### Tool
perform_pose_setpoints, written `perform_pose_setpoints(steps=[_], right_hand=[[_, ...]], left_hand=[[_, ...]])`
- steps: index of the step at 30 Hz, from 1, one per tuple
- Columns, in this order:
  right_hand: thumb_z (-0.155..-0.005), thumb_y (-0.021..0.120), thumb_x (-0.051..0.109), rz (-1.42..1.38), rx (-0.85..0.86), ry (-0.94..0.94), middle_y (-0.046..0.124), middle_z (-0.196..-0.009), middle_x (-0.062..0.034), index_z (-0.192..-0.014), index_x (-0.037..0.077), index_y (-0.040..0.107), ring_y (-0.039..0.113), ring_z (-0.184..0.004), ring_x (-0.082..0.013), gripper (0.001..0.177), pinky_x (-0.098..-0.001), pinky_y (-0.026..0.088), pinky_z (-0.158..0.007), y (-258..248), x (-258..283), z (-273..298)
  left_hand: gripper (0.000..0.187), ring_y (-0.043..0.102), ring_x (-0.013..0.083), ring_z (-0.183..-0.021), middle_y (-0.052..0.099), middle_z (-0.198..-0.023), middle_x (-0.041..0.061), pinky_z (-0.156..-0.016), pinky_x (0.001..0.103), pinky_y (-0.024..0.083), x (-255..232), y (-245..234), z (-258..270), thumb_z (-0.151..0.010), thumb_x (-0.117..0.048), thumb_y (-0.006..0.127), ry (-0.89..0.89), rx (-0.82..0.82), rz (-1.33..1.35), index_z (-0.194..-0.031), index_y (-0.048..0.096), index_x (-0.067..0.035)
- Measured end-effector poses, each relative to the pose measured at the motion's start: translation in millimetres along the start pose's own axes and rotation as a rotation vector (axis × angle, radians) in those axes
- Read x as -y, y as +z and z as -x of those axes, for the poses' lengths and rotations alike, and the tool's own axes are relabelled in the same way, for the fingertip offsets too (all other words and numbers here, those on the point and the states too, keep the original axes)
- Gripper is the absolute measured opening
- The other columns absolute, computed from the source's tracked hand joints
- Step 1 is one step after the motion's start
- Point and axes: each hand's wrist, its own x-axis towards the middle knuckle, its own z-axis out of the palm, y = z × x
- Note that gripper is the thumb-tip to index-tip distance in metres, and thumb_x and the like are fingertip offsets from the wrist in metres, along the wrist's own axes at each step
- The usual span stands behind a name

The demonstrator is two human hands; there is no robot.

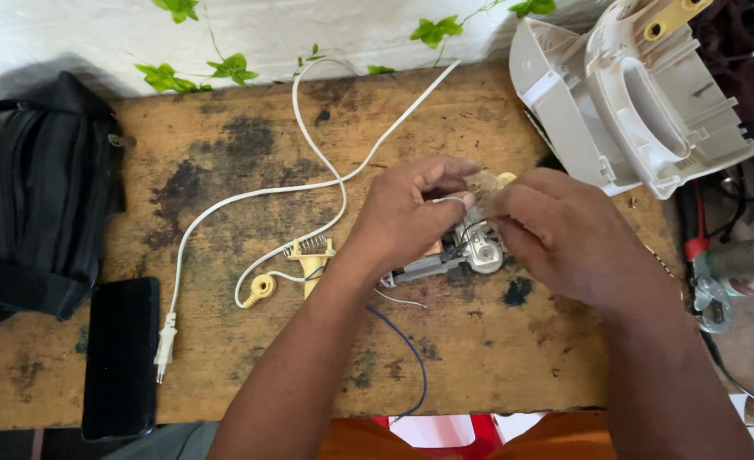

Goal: The person works on a small motor assembly on a wooden workbench, manipulating wires and components with both hands. They repeatedly adjust connections and reposition parts of the motor and attached plastic housing throughout the clip.

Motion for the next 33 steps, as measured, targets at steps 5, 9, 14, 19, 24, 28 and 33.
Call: perform_pose_setpoints(steps=[5, 9, 14, 19, 24, 28, 33], right_hand=[[-0.100, 0.063, 0.008, 0.044, -0.035, -0.050, 0.061, -0.086, -0.0087, -0.103, 0.006, 0.068, 0.058, -0.076, -0.0298, 0.006, -0.0429, 0.044, -0.060, 2, 2, -3], [-0.097, 0.067, 0.007, 0.045, -0.075, -0.003, 0.067, -0.091, -0.0056, -0.109, 0.012, 0.072, 0.065, -0.079, -0.0258, 0.013, -0.0382, 0.047, -0.065, 4, 4, -1], [-0.097, 0.070, -0.007, -0.104, -0.169, -0.073, 0.071, -0.084, -0.0094, -0.103, 0.003, 0.075, 0.066, -0.072, -0.0212, 0.013, -0.0325, 0.048, -0.064, 0, 12, -5], [-0.097, 0.071, -0.006, -0.117, -0.131, -0.029, 0.070, -0.077, -0.0050, -0.103, 0.005, 0.076, 0.061, -0.067, -0.0194, 0.013, -0.0331, 0.043, -0.060, 3, 4, -2], [-0.102, 0.075, 0.002, 0.054, -0.169, -0.091, 0.071, -0.101, -0.0091, -0.113, 0.010, 0.077, 0.061, -0.096, -0.0304, 0.014, -0.0417, 0.050, -0.077, 12, -14, 2], [-0.097, 0.078, 0.009, 0.039, -0.098, 0.026, 0.062, -0.109, -0.0119, -0.116, 0.011, 0.078, 0.057, -0.112, -0.0305, 0.019, -0.0415, 0.049, -0.082, 15, -16, 3], [-0.098, 0.073, -0.001, -0.038, -0.144, -0.216, 0.053, -0.059, -0.0100, -0.090, -0.004, 0.072, 0.044, -0.047, -0.0257, 0.009, -0.0405, 0.029, -0.048, 1, 10, -27]], left_hand=[[0.040, 0.075, 0.0101, -0.104, 0.080, -0.111, 0.001, -0.087, 0.026, 0.059, -6, -3, 0, -0.080, -0.019, 0.070, -0.061, 0.007, -0.044, -0.119, 0.075, -0.015], [0.039, 0.076, 0.0116, -0.106, 0.080, -0.116, 0.002, -0.087, 0.027, 0.061, -3, -3, -1, -0.080, -0.016, 0.072, -0.058, 0.023, -0.019, -0.119, 0.074, -0.014], [0.035, 0.075, 0.0072, -0.095, 0.080, -0.108, -0.002, -0.079, 0.024, 0.059, -5, -3, 0, -0.076, -0.017, 0.071, -0.073, 0.016, -0.037, -0.111, 0.076, -0.015], [0.036, 0.076, 0.0097, -0.096, 0.080, -0.109, 0.001, -0.080, 0.025, 0.060, -6, -6, -2, -0.077, -0.015, 0.073, -0.123, 0.032, -0.009, -0.113, 0.075, -0.012], [0.028, 0.074, 0.0095, -0.100, 0.078, -0.111, -0.001, -0.082, 0.026, 0.059, -5, -7, -2, -0.081, -0.013, 0.073, -0.107, 0.046, 0.038, -0.109, 0.073, -0.014], [0.028, 0.074, 0.0091, -0.097, 0.079, -0.107, -0.001, -0.079, 0.025, 0.058, -2, -6, -4, -0.080, -0.014, 0.073, -0.111, 0.042, 0.042, -0.109, 0.074, -0.013], [0.029, 0.074, 0.0106, -0.099, 0.078, -0.104, 0.001, -0.079, 0.026, 0.058, -12, -9, 0, -0.081, -0.012, 0.073, -0.155, 0.050, 0.055, -0.110, 0.073, -0.014]])
